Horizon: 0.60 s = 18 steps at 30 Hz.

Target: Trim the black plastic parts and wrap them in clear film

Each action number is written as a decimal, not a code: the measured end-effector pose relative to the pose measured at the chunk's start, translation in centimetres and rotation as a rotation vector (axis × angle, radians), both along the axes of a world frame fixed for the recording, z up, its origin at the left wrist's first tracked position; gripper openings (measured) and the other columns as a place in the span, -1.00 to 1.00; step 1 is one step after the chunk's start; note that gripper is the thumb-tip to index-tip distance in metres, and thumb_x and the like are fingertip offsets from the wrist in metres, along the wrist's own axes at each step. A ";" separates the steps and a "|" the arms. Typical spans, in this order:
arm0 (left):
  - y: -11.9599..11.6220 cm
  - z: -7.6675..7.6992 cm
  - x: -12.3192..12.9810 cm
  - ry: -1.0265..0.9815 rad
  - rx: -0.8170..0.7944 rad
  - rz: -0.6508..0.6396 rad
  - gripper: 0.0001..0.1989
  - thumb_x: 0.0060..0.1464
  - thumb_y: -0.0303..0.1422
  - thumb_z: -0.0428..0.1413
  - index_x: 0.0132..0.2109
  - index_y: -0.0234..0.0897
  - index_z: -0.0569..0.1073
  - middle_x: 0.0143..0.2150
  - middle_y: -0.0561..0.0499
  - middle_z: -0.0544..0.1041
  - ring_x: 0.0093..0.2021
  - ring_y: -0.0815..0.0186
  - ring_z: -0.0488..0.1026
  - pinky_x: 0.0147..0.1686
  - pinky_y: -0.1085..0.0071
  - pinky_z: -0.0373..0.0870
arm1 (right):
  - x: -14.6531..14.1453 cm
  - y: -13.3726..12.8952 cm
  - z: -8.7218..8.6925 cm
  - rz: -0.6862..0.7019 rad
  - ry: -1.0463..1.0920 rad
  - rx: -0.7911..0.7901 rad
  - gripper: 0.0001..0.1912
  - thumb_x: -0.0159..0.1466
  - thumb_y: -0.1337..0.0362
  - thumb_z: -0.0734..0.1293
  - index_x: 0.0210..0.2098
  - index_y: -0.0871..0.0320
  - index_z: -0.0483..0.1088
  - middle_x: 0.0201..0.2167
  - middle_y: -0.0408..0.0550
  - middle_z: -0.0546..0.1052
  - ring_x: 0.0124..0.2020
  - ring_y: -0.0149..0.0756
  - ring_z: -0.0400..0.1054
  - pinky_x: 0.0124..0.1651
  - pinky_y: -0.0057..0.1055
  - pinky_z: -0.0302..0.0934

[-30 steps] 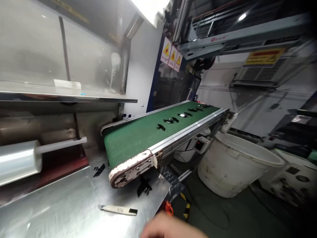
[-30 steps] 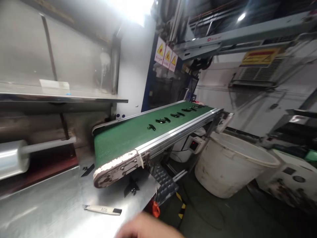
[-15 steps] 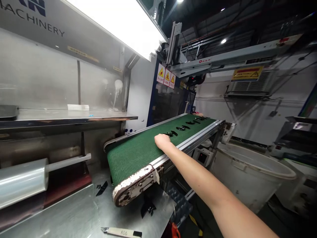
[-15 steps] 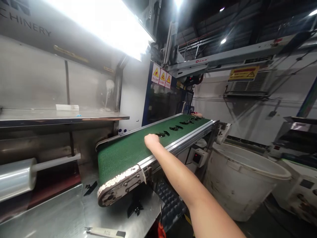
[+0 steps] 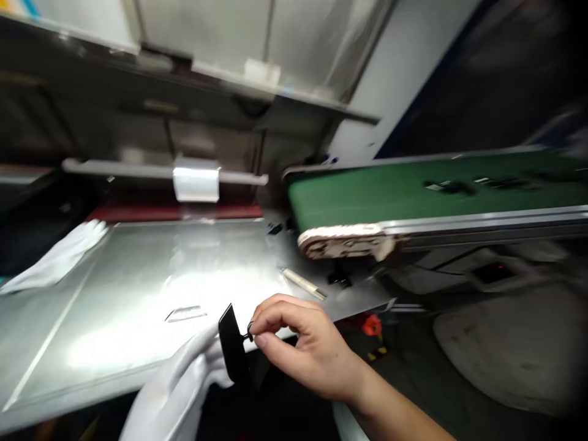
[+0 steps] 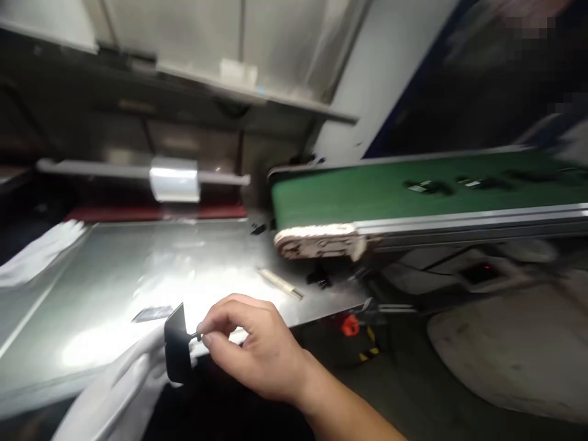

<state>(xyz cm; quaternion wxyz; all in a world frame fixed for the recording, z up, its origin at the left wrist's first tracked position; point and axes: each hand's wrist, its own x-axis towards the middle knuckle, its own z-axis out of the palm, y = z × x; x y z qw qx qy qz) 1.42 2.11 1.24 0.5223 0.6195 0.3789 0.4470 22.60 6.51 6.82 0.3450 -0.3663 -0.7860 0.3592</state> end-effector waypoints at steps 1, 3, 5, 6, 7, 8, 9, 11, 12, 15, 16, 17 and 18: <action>-1.4 -0.9 -0.2 -0.030 -0.095 0.077 -0.64 0.38 -0.10 0.07 0.21 -0.07 0.48 0.05 -0.12 0.61 -0.02 0.02 0.58 -0.08 -0.01 0.60 | -1.3 -1.0 -1.2 0.040 0.092 -0.084 -0.89 0.35 0.44 0.37 -0.19 0.13 0.53 -0.20 -0.10 0.60 -0.19 -0.37 0.52 -0.10 -0.47 0.39; -3.5 -2.3 -0.4 -0.087 -0.249 0.217 -0.65 0.43 -0.14 -0.05 0.15 -0.05 0.54 -0.10 -0.09 0.67 -0.15 0.01 0.61 -0.21 0.03 0.61 | -2.9 -2.2 -3.4 0.064 0.160 -0.221 -0.86 0.34 0.46 0.38 -0.19 0.12 0.53 -0.20 -0.11 0.60 -0.19 -0.36 0.51 -0.09 -0.46 0.37; -4.7 -3.1 -0.5 -0.243 -0.411 0.286 -0.64 0.44 -0.19 -0.08 0.04 -0.09 0.61 -0.25 -0.07 0.68 -0.32 0.10 0.62 -0.38 0.19 0.58 | -3.6 -2.7 -5.2 0.062 0.178 -0.315 -0.86 0.34 0.45 0.38 -0.19 0.10 0.53 -0.20 -0.12 0.60 -0.18 -0.35 0.51 -0.09 -0.45 0.37; -5.1 -3.5 -0.5 -0.363 -0.492 0.296 -0.65 0.43 -0.20 -0.05 0.02 -0.12 0.62 -0.30 -0.07 0.67 -0.37 0.16 0.61 -0.44 0.30 0.54 | -3.8 -2.9 -5.9 0.060 0.188 -0.348 -0.87 0.34 0.44 0.39 -0.19 0.09 0.53 -0.20 -0.12 0.60 -0.18 -0.34 0.51 -0.09 -0.44 0.38; -5.3 -3.7 -0.5 -0.496 -0.565 0.287 -0.67 0.41 -0.20 -0.01 0.03 -0.14 0.62 -0.32 -0.07 0.67 -0.40 0.20 0.61 -0.48 0.38 0.50 | -3.8 -3.1 -6.5 0.055 0.197 -0.372 -0.88 0.34 0.42 0.40 -0.19 0.08 0.53 -0.20 -0.12 0.61 -0.18 -0.33 0.52 -0.09 -0.43 0.38; -5.5 -3.9 -0.5 -0.623 -0.624 0.263 -0.68 0.39 -0.19 0.02 0.06 -0.16 0.62 -0.32 -0.08 0.68 -0.41 0.22 0.61 -0.50 0.44 0.47 | -3.8 -3.3 -7.0 0.051 0.204 -0.390 -0.88 0.34 0.42 0.40 -0.19 0.07 0.54 -0.20 -0.11 0.61 -0.18 -0.31 0.52 -0.10 -0.43 0.39; -5.7 -4.2 -0.5 -0.717 -0.667 0.231 -0.66 0.38 -0.16 0.05 0.10 -0.18 0.60 -0.30 -0.09 0.68 -0.40 0.23 0.62 -0.50 0.47 0.46 | -3.7 -3.5 -7.4 0.047 0.207 -0.400 -0.89 0.34 0.41 0.40 -0.20 0.07 0.54 -0.20 -0.11 0.61 -0.18 -0.30 0.52 -0.10 -0.42 0.40; -5.9 -4.6 -0.5 -0.794 -0.698 0.177 -0.62 0.37 -0.14 0.07 0.18 -0.20 0.56 -0.27 -0.12 0.68 -0.36 0.23 0.63 -0.46 0.48 0.48 | -3.4 -3.9 -7.9 0.037 0.206 -0.402 -0.88 0.34 0.41 0.41 -0.19 0.06 0.54 -0.20 -0.11 0.61 -0.17 -0.30 0.52 -0.11 -0.43 0.40; -5.9 -4.8 -0.5 -0.814 -0.702 0.155 -0.60 0.37 -0.14 0.08 0.20 -0.22 0.55 -0.27 -0.12 0.67 -0.36 0.24 0.63 -0.45 0.48 0.49 | -3.3 -4.0 -8.0 0.030 0.204 -0.399 -0.88 0.35 0.41 0.41 -0.19 0.06 0.55 -0.20 -0.11 0.61 -0.17 -0.30 0.52 -0.10 -0.43 0.40; -5.9 -5.4 -0.2 -0.857 -0.699 0.107 -0.60 0.40 -0.19 0.05 0.23 -0.26 0.52 -0.30 -0.10 0.66 -0.36 0.26 0.62 -0.46 0.49 0.50 | -2.9 -4.2 -8.4 0.016 0.201 -0.394 -0.86 0.35 0.42 0.42 -0.17 0.04 0.56 -0.18 -0.12 0.61 -0.15 -0.31 0.52 -0.08 -0.43 0.40; -5.9 -5.4 -0.1 -0.870 -0.697 0.091 -0.60 0.41 -0.20 0.04 0.23 -0.26 0.52 -0.30 -0.10 0.67 -0.36 0.27 0.62 -0.46 0.50 0.50 | -2.7 -4.2 -8.4 0.010 0.203 -0.396 -0.85 0.35 0.42 0.43 -0.17 0.04 0.56 -0.18 -0.12 0.61 -0.15 -0.30 0.52 -0.08 -0.42 0.41; -5.9 -5.5 0.1 -0.880 -0.696 0.077 -0.60 0.41 -0.20 0.03 0.23 -0.26 0.52 -0.30 -0.09 0.67 -0.36 0.28 0.63 -0.46 0.51 0.50 | -2.5 -4.3 -8.5 0.006 0.207 -0.399 -0.85 0.34 0.42 0.43 -0.17 0.04 0.56 -0.18 -0.12 0.61 -0.15 -0.30 0.53 -0.08 -0.41 0.41; -5.8 -5.5 0.3 -0.885 -0.693 0.066 -0.60 0.42 -0.21 0.01 0.24 -0.27 0.52 -0.30 -0.08 0.67 -0.36 0.29 0.63 -0.45 0.52 0.50 | -2.3 -4.3 -8.5 0.002 0.210 -0.403 -0.85 0.34 0.43 0.43 -0.17 0.04 0.56 -0.18 -0.11 0.61 -0.15 -0.29 0.53 -0.08 -0.40 0.41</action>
